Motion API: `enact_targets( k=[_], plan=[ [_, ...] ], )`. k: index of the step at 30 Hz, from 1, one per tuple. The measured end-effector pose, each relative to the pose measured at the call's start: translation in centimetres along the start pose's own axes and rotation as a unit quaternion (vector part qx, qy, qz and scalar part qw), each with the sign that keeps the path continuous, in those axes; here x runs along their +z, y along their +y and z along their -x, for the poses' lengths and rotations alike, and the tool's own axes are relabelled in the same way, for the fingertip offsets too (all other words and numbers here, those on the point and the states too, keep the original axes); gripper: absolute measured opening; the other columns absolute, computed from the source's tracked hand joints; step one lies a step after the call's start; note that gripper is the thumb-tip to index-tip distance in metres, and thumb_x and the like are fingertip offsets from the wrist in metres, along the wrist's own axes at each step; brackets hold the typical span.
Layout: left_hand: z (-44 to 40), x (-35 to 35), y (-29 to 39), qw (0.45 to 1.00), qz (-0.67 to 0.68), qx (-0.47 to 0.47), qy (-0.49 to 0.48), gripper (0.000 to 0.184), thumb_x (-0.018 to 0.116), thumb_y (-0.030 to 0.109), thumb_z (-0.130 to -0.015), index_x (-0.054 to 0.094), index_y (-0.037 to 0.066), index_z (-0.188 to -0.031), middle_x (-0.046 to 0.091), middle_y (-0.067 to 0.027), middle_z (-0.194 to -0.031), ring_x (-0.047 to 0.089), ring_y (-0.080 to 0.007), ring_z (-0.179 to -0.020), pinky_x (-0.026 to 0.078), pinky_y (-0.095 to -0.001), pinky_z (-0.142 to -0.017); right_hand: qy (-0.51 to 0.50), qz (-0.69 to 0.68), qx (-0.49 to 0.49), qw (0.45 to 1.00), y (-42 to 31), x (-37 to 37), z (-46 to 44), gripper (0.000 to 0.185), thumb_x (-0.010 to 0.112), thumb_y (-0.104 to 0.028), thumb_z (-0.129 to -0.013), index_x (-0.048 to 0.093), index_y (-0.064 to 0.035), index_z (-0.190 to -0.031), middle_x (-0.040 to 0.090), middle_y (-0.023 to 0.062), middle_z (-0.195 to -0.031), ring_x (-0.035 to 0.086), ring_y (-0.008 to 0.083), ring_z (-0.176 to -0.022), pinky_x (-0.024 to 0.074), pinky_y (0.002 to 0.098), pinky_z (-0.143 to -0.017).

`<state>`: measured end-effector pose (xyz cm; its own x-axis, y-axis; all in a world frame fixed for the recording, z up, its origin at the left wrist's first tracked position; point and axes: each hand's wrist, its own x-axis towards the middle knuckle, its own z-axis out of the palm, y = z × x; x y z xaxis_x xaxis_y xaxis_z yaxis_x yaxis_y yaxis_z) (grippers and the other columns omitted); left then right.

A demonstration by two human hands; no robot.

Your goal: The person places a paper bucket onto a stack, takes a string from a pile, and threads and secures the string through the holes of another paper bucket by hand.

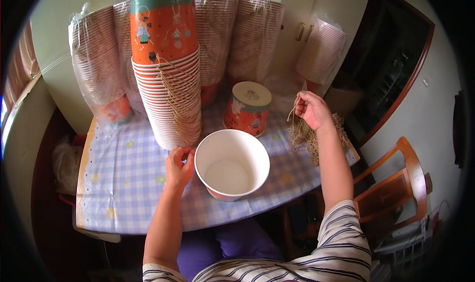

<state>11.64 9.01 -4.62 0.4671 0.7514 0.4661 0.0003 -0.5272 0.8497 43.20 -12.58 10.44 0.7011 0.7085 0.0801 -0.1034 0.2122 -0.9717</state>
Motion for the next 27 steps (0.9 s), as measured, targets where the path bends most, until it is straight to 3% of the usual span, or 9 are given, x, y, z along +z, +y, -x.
enact_targets(
  k=[6,13,19,21,23,24,27],
  plan=[
    [0.1,0.0,0.3,1.0,-0.003,-0.01,0.008,0.007,0.065,0.004,-0.081,0.068,-0.001,-0.085,0.06,-0.0098,-0.075,0.063,-0.0169,-0.065,0.05,-0.0278,-0.059,0.004,-0.112,-0.034,0.993,1.4,2.3,0.7,0.009,0.059,-0.016,-0.09,0.06,-0.0074,-0.093,0.065,0.0055,-0.088,0.064,0.0142,-0.078,0.0513,0.0294,-0.069],
    [-0.1,-0.1,-0.2,1.0,-0.021,-0.006,0.0,0.007,0.065,0.004,-0.081,0.067,-0.002,-0.084,0.06,-0.0104,-0.075,0.063,-0.018,-0.065,0.05,-0.0281,-0.059,0.013,-0.072,-0.186,0.98,0.1,4.8,-0.5,0.01,0.059,-0.014,-0.091,0.059,-0.0052,-0.093,0.066,0.0076,-0.093,0.065,0.0165,-0.084,0.0513,0.0296,-0.076],
    [-0.1,0.4,-0.6,1.0,-0.009,0.014,0.001,0.007,0.064,0.003,-0.081,0.067,-0.002,-0.084,0.059,-0.0106,-0.074,0.063,-0.019,-0.065,0.05,-0.0288,-0.059,0.126,0.011,-0.276,0.953,-5.2,0.8,-2.7,0.012,0.063,-0.013,-0.088,0.063,-0.0031,-0.095,0.068,0.0057,-0.095,0.059,0.0101,-0.086,0.046,0.0238,-0.078],
    [-0.1,0.4,-0.8,1.0,-0.008,0.013,-0.002,0.007,0.064,0.003,-0.081,0.067,-0.003,-0.084,0.059,-0.0107,-0.074,0.063,-0.0194,-0.065,0.05,-0.029,-0.059,0.167,0.105,-0.312,0.929,-7.9,-1.5,-3.4,0.013,0.063,-0.014,-0.087,0.063,-0.0033,-0.095,0.067,0.0052,-0.1,0.058,0.0098,-0.093,0.0431,0.0268,-0.086],
    [-0.1,0.5,-1.3,1.0,-0.011,0.029,0.003,0.006,0.064,0.003,-0.081,0.066,-0.002,-0.084,0.059,-0.0105,-0.072,0.062,-0.0194,-0.063,0.049,-0.0286,-0.059,0.185,0.062,-0.311,0.93,-10.7,-1.8,-2.8,0.016,0.063,-0.015,-0.087,0.062,-0.0023,-0.098,0.067,0.0057,-0.101,0.059,0.0121,-0.097,0.0426,0.031,-0.091],
    [-0.1,0.4,-1.5,0.999,-0.011,0.034,0.006,0.006,0.064,0.003,-0.081,0.066,-0.002,-0.083,0.058,-0.0104,-0.072,0.061,-0.0193,-0.063,0.049,-0.0286,-0.059,0.167,-0.008,-0.289,0.943,-11.9,-1.6,-2.0,0.017,0.061,-0.014,-0.089,0.06,-0.0019,-0.1,0.066,0.0073,-0.101,0.061,0.0165,-0.095,0.0465,0.0327,-0.087],
    [-0.1,0.3,-1.0,0.999,-0.013,0.041,0.02,0.005,0.065,0.003,-0.081,0.066,-0.002,-0.083,0.059,-0.0102,-0.071,0.06,-0.0183,-0.061,0.048,-0.0285,-0.058,-0.007,0.123,-0.136,0.983,-12.6,-5.8,-3.3,0.017,0.06,-0.014,-0.089,0.057,-0.0019,-0.101,0.065,0.0099,-0.098,0.064,0.0206,-0.089,0.0511,0.0329,-0.079]
  ],
)
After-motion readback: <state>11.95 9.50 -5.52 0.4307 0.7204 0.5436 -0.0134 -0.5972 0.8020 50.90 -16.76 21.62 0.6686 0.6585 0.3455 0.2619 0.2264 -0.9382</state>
